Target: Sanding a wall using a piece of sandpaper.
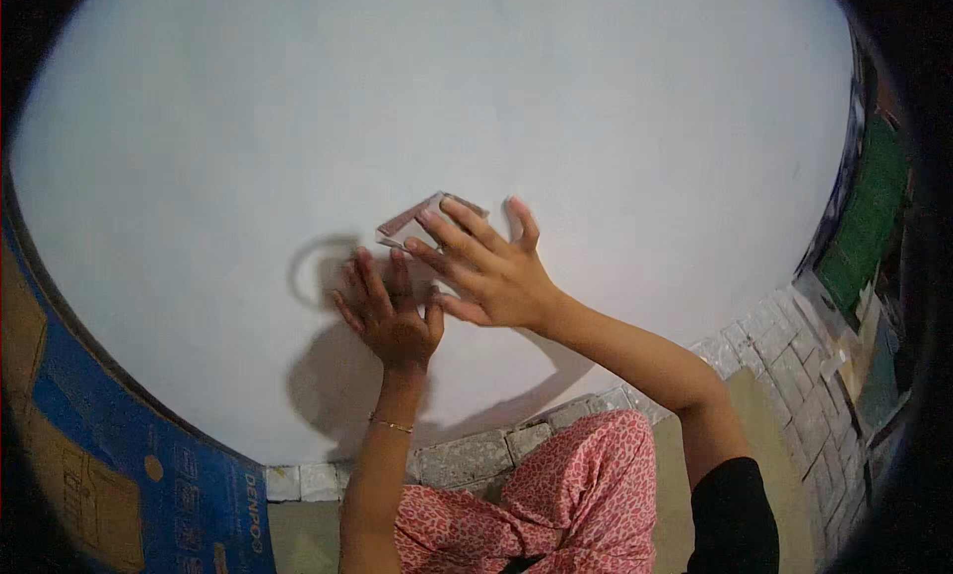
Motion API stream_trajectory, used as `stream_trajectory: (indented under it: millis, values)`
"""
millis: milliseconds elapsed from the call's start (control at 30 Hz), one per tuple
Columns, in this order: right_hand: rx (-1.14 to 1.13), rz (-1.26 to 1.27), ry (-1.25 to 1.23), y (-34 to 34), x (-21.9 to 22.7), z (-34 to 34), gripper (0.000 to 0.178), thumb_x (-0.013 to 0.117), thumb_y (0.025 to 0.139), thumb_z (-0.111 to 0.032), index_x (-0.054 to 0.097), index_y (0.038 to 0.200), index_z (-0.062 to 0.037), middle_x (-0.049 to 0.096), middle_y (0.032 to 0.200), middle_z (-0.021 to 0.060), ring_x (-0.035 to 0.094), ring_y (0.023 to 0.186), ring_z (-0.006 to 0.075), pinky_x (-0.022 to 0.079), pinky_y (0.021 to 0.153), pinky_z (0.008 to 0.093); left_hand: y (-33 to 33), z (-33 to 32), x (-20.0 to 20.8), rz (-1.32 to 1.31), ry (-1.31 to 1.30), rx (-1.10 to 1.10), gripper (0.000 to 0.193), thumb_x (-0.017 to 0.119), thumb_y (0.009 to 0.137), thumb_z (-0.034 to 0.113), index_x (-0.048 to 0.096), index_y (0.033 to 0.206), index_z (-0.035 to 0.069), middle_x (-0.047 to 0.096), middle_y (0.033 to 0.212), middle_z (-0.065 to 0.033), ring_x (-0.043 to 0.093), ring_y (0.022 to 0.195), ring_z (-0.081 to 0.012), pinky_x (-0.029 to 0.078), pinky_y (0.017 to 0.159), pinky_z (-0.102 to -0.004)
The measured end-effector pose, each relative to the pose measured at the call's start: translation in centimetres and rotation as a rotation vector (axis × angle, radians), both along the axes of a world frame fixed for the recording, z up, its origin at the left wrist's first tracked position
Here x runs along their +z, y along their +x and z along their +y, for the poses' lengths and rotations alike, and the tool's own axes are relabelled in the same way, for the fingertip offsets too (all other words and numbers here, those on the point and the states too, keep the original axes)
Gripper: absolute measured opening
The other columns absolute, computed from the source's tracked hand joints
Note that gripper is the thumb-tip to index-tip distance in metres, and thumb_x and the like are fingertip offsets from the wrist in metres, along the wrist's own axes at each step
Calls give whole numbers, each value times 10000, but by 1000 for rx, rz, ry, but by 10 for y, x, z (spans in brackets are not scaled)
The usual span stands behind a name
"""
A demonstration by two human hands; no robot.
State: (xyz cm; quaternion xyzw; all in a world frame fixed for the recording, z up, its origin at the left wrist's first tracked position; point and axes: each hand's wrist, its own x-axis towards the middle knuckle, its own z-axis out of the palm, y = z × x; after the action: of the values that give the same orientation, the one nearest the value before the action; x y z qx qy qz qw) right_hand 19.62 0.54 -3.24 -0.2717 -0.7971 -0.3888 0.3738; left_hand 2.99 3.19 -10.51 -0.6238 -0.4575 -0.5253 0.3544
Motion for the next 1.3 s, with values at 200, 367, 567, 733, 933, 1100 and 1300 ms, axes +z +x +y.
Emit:
stream_trajectory:
  millis: [200,367,567,733,933,1100,1300]
  values:
    - [-144,404,53,44,-3,-5,546,515,882,-395,484,1376,-164,362,1480,132,307,1386,281,-33,1089,549,-3,-7,4,36,28,15,614,398,946,434,297,1478,145,209,1531,-203,200,1409,-390,78,1109,-595]
    - [-300,514,48,103,-8,-6,559,511,869,-324,475,1373,-86,326,1483,207,247,1407,326,-41,1086,555,-3,-19,20,85,-54,-3,651,429,935,426,267,1484,116,148,1543,-218,132,1424,-411,17,1105,-614]
    - [-221,74,162,113,-24,-6,571,558,842,-446,517,1348,-184,388,1456,172,350,1363,294,-50,1088,549,39,-18,92,139,52,-57,647,467,925,395,276,1482,127,157,1546,-200,125,1428,-397,10,1108,-610]
    - [-187,868,182,138,-4,3,529,523,867,-423,508,1356,-220,397,1462,114,348,1364,273,-21,1088,550,68,-5,118,138,137,-6,629,429,933,418,291,1478,135,177,1546,-184,131,1433,-375,24,1117,-597]
    - [-289,679,141,172,-13,-1,573,533,850,-428,489,1374,-201,379,1472,121,317,1382,278,3,1096,535,65,4,116,131,161,78,635,292,957,524,277,1481,165,153,1557,-143,130,1438,-326,50,1127,-591]
    - [-162,267,-11,171,-39,-7,564,554,860,-349,473,1385,-159,349,1480,173,261,1404,313,42,1108,524,68,5,114,151,172,73,612,354,956,463,268,1485,167,145,1562,-132,122,1442,-321,55,1130,-585]
    - [-151,898,61,175,-33,-9,539,545,867,-314,478,1378,-156,358,1466,196,254,1404,317,40,1099,540,71,3,115,154,177,72,611,406,944,395,264,1487,153,143,1564,-135,115,1445,-316,67,1132,-573]
